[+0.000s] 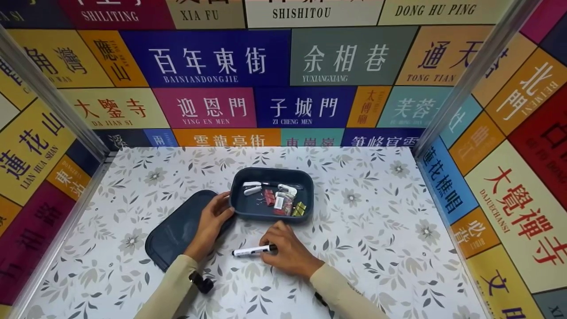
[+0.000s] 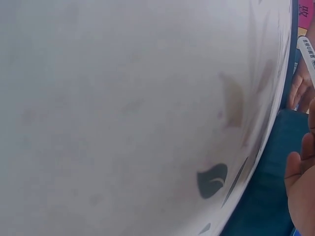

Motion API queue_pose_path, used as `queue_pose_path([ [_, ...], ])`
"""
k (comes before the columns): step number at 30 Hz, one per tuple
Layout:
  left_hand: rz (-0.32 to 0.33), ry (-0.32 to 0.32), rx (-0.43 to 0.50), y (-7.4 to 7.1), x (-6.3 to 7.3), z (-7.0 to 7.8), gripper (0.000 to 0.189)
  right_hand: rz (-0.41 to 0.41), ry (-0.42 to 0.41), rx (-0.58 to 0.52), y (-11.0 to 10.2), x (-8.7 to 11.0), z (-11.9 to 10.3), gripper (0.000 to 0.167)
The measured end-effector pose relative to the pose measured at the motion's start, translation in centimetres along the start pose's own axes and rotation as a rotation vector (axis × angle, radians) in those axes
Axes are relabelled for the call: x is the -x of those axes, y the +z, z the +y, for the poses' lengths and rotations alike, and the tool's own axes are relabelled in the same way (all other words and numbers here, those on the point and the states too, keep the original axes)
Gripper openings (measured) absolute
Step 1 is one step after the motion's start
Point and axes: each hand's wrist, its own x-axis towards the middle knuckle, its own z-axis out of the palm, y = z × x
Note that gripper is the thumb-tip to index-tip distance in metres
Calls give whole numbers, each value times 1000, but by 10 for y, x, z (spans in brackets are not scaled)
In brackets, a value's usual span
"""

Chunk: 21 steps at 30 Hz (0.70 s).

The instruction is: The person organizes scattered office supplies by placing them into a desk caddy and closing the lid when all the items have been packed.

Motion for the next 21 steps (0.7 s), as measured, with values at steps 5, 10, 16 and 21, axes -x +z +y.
queue_pose_path([
  [5,3,-7,-9,0,0,1,52,33,-25,-1,-2,0,-2,27],
  [10,6,-2,-9,0,0,0,52,71,-71,-11,-4,-1,-4,31],
  [16,-2,6,3,0,0,1,53,111,-127,-13,-6,-3,-4,35],
  [21,-17,10,-5,-1,0,-1,53,126,-134,7,-7,-4,-5,34],
])
